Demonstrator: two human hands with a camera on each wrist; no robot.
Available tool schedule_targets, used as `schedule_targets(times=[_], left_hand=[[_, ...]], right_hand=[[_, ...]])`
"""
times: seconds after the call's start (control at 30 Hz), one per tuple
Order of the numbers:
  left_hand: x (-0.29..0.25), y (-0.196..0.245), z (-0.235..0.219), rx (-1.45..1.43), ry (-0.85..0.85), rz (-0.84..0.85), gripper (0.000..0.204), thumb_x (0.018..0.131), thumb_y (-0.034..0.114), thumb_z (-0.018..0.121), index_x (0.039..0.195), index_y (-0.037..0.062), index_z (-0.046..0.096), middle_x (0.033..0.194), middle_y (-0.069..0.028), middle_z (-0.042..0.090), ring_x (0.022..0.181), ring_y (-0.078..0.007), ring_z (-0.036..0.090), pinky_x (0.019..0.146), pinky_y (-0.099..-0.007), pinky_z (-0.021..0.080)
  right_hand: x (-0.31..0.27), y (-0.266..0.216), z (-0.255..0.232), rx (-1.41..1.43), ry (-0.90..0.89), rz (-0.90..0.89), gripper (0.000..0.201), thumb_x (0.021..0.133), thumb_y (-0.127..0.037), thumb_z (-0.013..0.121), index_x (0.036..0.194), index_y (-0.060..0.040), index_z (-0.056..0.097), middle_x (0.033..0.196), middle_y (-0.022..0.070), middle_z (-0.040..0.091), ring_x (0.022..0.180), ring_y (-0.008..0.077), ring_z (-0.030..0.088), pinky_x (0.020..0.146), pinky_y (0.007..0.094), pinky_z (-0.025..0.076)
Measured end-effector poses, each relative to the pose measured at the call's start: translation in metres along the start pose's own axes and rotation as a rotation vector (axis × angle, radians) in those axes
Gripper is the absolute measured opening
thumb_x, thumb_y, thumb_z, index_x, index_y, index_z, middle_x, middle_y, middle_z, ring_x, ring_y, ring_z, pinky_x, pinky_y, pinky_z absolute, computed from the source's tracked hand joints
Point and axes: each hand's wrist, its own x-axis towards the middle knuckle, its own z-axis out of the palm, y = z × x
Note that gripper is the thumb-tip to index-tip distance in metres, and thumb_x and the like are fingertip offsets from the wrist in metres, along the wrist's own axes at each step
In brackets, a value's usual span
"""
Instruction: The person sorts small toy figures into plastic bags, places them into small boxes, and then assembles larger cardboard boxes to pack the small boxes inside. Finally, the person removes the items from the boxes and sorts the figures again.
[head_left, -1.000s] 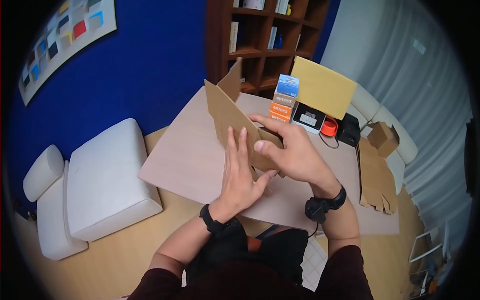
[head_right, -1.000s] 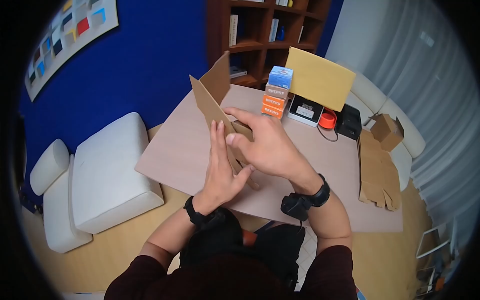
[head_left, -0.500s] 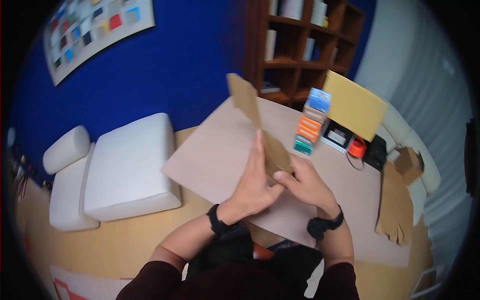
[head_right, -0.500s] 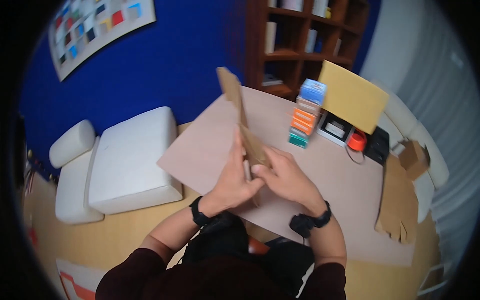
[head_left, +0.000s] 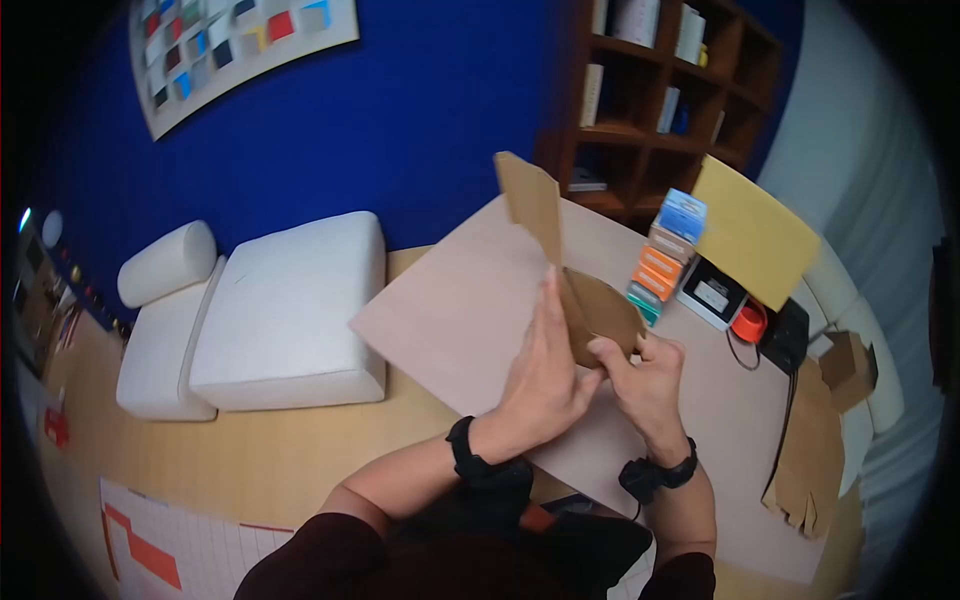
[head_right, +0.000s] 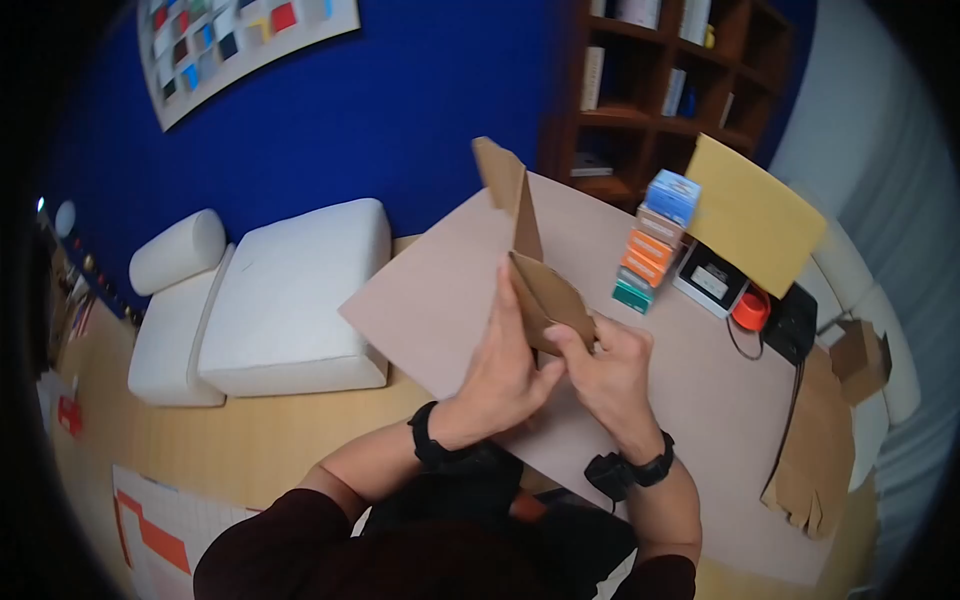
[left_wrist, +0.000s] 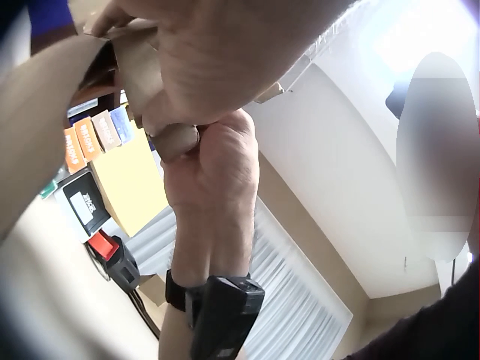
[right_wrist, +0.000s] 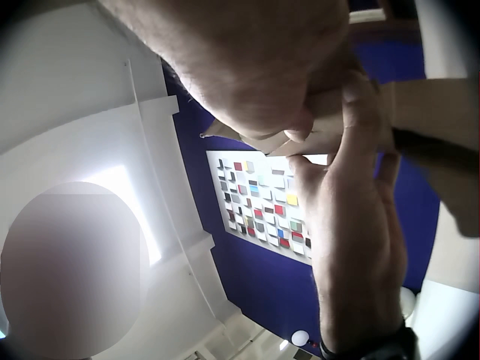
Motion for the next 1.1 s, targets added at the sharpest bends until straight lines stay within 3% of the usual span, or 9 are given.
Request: schedule_targets(times=[0.33, 0.4, 0.47, 0.5, 0.73, 0.77, 0.87, 0.9, 1.1], left_hand=[[0.006, -0.001, -0.001, -0.005, -0.028, 0.046, 0.114, 0.083, 0.0, 0.069, 0.17, 0.004, -0.004, 0.164, -0.0451, 0.013, 0.148, -0.0647, 0.03, 0.119, -0.057, 0.04], [0.002, -0.004, -0.007, -0.034, -0.044, 0.025, 0.105, 0.082, 0.001, 0.066, 0.171, 0.0049, 0.01, 0.164, -0.0427, 0.013, 0.147, -0.0637, 0.032, 0.119, -0.0562, 0.04], [0.001, -0.008, -0.011, 0.041, -0.041, 0.039, 0.093, 0.083, 0.002, 0.066, 0.167, 0.0045, 0.028, 0.165, -0.0399, 0.015, 0.148, -0.0604, 0.035, 0.118, -0.0553, 0.042], [0.0, -0.005, -0.012, 0.167, 0.012, 0.053, 0.074, 0.083, 0.002, 0.066, 0.155, 0.0057, 0.048, 0.162, -0.0351, 0.025, 0.143, -0.0554, 0.046, 0.109, -0.0537, 0.051], [-0.003, -0.024, -0.012, 0.332, 0.041, -0.098, 0.045, 0.092, -0.004, 0.065, 0.134, 0.0073, 0.056, 0.136, -0.0259, 0.06, 0.119, -0.0477, 0.066, 0.088, -0.0501, 0.058], [-0.006, -0.027, -0.013, 0.263, 0.079, -0.124, 0.046, 0.092, -0.013, 0.057, 0.133, 0.0069, 0.055, 0.123, -0.0236, 0.07, 0.107, -0.0483, 0.071, 0.082, -0.0506, 0.059], [-0.016, -0.043, -0.021, 0.228, 0.092, -0.072, 0.07, 0.078, -0.013, 0.057, 0.145, 0.0073, 0.05, 0.132, -0.0179, 0.067, 0.099, -0.0434, 0.072, 0.072, -0.0484, 0.06], [-0.02, -0.044, -0.023, 0.169, 0.083, -0.088, 0.086, 0.076, -0.014, 0.057, 0.158, 0.0092, 0.042, 0.139, -0.0206, 0.065, 0.103, -0.0451, 0.072, 0.077, -0.0513, 0.061], [-0.012, -0.034, -0.046, 0.245, -0.064, -0.049, 0.098, 0.076, -0.014, 0.059, 0.164, 0.0248, 0.041, 0.148, -0.0299, 0.053, 0.105, -0.0517, 0.07, 0.086, -0.0538, 0.063]], right_hand=[[0.014, 0.001, -0.038, -0.062, -0.256, -0.088, 0.024, 0.094, -0.009, 0.075, 0.114, 0.0035, 0.075, 0.08, 0.0203, 0.072, 0.063, 0.0244, 0.064, 0.066, 0.0361, 0.054], [0.014, 0.002, -0.038, -0.104, -0.236, -0.08, 0.024, 0.094, -0.008, 0.073, 0.116, 0.0034, 0.074, 0.08, 0.0204, 0.071, 0.063, 0.0258, 0.064, 0.066, 0.0365, 0.054], [0.015, 0.004, -0.037, -0.117, 0.011, -0.137, 0.024, 0.095, -0.006, 0.071, 0.118, 0.0032, 0.074, 0.08, 0.0205, 0.071, 0.063, 0.0272, 0.065, 0.065, 0.0365, 0.054], [0.016, 0.007, -0.036, -0.125, 0.081, -0.175, 0.024, 0.095, -0.005, 0.071, 0.118, 0.0026, 0.074, 0.081, 0.0204, 0.071, 0.065, 0.0275, 0.069, 0.065, 0.036, 0.055], [0.021, 0.006, -0.036, -0.414, 0.207, -0.496, 0.022, 0.091, 0.001, 0.07, 0.111, 0.0005, 0.076, 0.079, 0.0148, 0.071, 0.069, 0.0298, 0.069, 0.066, 0.0401, 0.055], [0.023, 0.009, -0.038, -0.509, 0.239, -0.558, 0.024, 0.086, 0.003, 0.069, 0.11, -0.0003, 0.076, 0.081, 0.0135, 0.071, 0.072, 0.0298, 0.069, 0.067, 0.0413, 0.055], [0.026, 0.013, -0.039, -0.678, 0.269, -0.669, 0.029, 0.079, 0.003, 0.068, 0.107, -0.0016, 0.077, 0.088, 0.0119, 0.072, 0.08, 0.0295, 0.071, 0.071, 0.0422, 0.055], [0.027, 0.015, -0.039, -0.749, 0.273, -0.716, 0.032, 0.076, 0.002, 0.067, 0.106, -0.0021, 0.078, 0.092, 0.0116, 0.073, 0.084, 0.0292, 0.072, 0.074, 0.0419, 0.056], [0.023, 0.024, -0.018, -0.791, 0.172, -0.787, 0.032, 0.074, -0.004, 0.068, 0.104, -0.0023, 0.079, 0.108, 0.0156, 0.074, 0.1, 0.0332, 0.072, 0.087, 0.0443, 0.059]])
